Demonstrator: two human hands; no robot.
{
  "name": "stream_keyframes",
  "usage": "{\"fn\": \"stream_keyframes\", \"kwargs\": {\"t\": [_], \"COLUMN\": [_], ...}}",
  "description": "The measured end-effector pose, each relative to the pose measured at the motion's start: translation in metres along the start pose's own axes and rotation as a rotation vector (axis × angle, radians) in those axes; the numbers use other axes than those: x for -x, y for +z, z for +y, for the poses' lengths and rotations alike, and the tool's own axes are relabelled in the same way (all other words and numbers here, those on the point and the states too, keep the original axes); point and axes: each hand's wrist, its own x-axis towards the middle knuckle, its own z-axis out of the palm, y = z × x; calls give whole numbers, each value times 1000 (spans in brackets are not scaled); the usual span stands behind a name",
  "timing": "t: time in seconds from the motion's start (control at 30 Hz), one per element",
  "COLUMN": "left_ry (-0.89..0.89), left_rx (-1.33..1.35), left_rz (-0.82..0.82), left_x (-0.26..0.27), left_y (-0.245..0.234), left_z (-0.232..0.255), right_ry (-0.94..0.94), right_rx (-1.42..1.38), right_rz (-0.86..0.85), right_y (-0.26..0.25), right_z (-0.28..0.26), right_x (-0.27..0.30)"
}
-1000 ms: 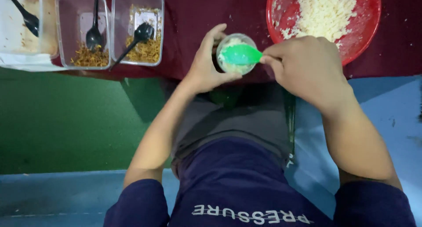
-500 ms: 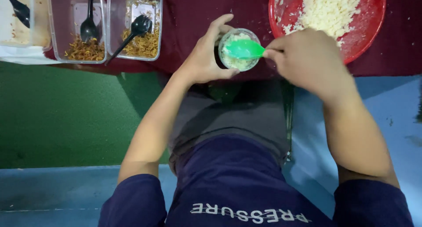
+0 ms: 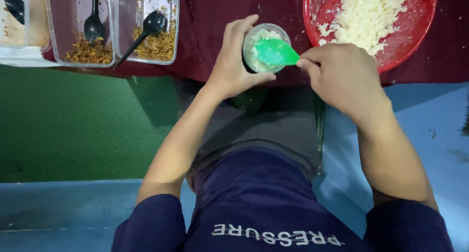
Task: Preparing cardboard boxes with liners and portioning food into small containers using a spoon.
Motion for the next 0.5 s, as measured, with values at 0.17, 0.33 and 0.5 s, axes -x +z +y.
{"fn": "stream_keyframes", "kwargs": {"t": [0.17, 0.33, 0.5], "left_ry": [73, 11, 101], "left_rx": [132, 86, 138], "left_rz": [-144, -78, -195], "left_x": [0, -5, -12], "left_y": [-9, -4, -13], "left_z": [2, -2, -7], "right_ry": [-120, -85, -42], "right_rx": [186, 124, 271], "right_rz": [166, 60, 62], "right_y": [-1, 2, 9], "right_z": [13, 3, 0], "right_x": [10, 6, -3]}}
